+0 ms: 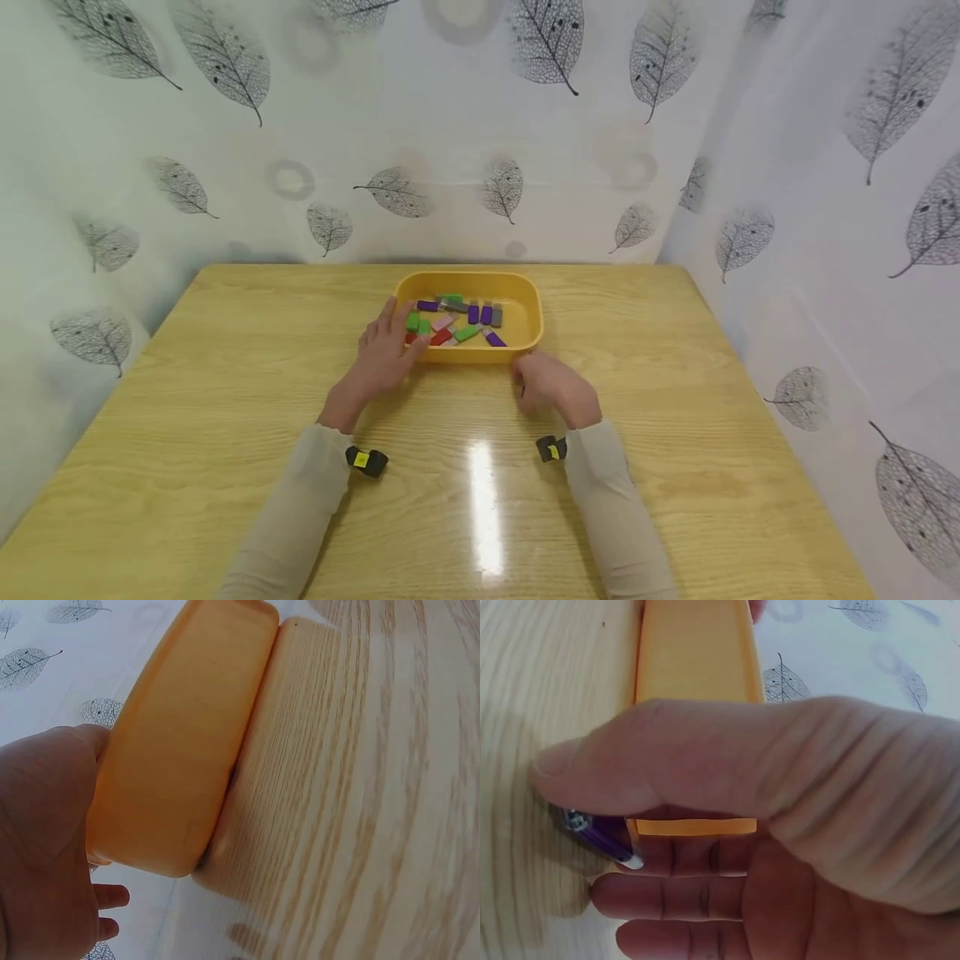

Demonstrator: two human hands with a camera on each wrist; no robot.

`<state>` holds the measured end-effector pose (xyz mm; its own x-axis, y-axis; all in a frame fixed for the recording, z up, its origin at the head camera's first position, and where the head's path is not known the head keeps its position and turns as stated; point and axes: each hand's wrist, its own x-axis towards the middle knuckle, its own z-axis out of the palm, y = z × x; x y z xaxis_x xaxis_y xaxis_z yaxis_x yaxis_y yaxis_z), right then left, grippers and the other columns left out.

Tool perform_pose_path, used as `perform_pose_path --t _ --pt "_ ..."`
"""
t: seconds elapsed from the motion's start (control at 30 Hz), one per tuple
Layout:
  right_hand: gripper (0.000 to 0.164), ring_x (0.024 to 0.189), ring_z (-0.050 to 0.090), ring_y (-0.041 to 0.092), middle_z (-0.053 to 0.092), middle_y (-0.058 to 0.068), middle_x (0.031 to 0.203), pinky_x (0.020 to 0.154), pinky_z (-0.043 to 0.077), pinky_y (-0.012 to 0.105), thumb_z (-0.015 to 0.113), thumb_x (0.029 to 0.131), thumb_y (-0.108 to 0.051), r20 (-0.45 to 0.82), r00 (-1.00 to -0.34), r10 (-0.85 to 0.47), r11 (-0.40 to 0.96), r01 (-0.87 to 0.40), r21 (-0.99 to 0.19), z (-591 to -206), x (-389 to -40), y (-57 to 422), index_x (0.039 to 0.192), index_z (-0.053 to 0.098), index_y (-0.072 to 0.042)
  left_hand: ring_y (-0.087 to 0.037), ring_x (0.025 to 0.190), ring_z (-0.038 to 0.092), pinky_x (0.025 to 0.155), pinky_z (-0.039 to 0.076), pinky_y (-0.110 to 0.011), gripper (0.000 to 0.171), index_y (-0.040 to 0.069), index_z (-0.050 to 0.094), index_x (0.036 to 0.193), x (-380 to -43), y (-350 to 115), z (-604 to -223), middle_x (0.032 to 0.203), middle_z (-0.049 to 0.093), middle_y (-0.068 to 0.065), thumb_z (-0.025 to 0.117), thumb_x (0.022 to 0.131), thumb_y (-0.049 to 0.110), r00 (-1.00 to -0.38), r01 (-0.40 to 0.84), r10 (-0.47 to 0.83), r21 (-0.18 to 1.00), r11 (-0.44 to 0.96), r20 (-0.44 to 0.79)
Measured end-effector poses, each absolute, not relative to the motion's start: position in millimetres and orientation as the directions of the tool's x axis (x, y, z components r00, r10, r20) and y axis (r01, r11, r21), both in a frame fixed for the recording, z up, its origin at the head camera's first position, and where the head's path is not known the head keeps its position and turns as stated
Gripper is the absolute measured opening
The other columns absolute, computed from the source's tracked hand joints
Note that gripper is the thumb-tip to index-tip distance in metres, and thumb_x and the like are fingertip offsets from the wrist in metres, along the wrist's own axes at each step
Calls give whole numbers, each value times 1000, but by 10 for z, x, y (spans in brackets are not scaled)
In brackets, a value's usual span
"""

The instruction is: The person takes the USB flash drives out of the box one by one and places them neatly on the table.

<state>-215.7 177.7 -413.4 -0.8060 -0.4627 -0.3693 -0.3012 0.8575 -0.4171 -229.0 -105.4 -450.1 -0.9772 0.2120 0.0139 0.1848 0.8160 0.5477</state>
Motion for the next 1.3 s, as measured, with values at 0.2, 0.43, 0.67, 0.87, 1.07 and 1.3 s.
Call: perform_pose_path --t 0.2,0.43,0.67,0.87,1.07,1.3 --pt "24 80 48 21 53 5 85 67 40 32 72 74 3 -348 -817 -460 862 -318 -395 -4172 -2137 1767 93 61 -7 -49 145 13 116 9 -64 72 16 10 159 -2293 -1032 -4502 165 -6 -16 37 103 52 -976 187 215 550 814 14" --pt "29 85 48 22 54 7 95 73 43 33 72 76 1 -358 -823 -441 873 -300 -385 -4155 -2117 1732 101 61 -7 -49 145 13 115 9 -65 71 16 11 159 -2270 -1030 -4479 165 -5 -16 39 103 50 -978 180 206 562 807 17" --pt "31 84 48 22 53 8 95 71 43 33 73 75 2 -373 -812 -448 873 -308 -378 -4134 -2111 1730 102 60 -7 -48 145 12 116 8 -64 72 17 9 160 -2273 -1031 -4484 165 -8 -15 38 103 52 -979 168 204 554 815 -3" --pt "32 84 48 22 53 8 95 72 44 34 74 75 1 -382 -814 -437 879 -298 -372 -4133 -2099 1727 103 60 -8 -48 145 12 115 9 -64 71 16 10 159 -2273 -1031 -4485 165 -7 -16 39 103 50 -977 177 211 555 813 3" --pt "34 85 48 23 53 8 96 73 44 34 75 74 1 -372 -819 -436 878 -298 -374 -4138 -2092 1729 102 60 -8 -49 145 12 115 9 -65 71 15 11 159 -2266 -1036 -4470 165 -6 -17 39 104 49 -977 183 215 560 808 10" --pt "36 87 48 23 52 8 97 74 44 34 77 75 -2 -388 -819 -423 878 -264 -399 -4141 -2100 1731 106 61 -7 -48 145 12 115 8 -64 70 15 12 159 -2265 -1039 -4454 165 -7 -16 39 104 48 -977 180 215 556 812 2"
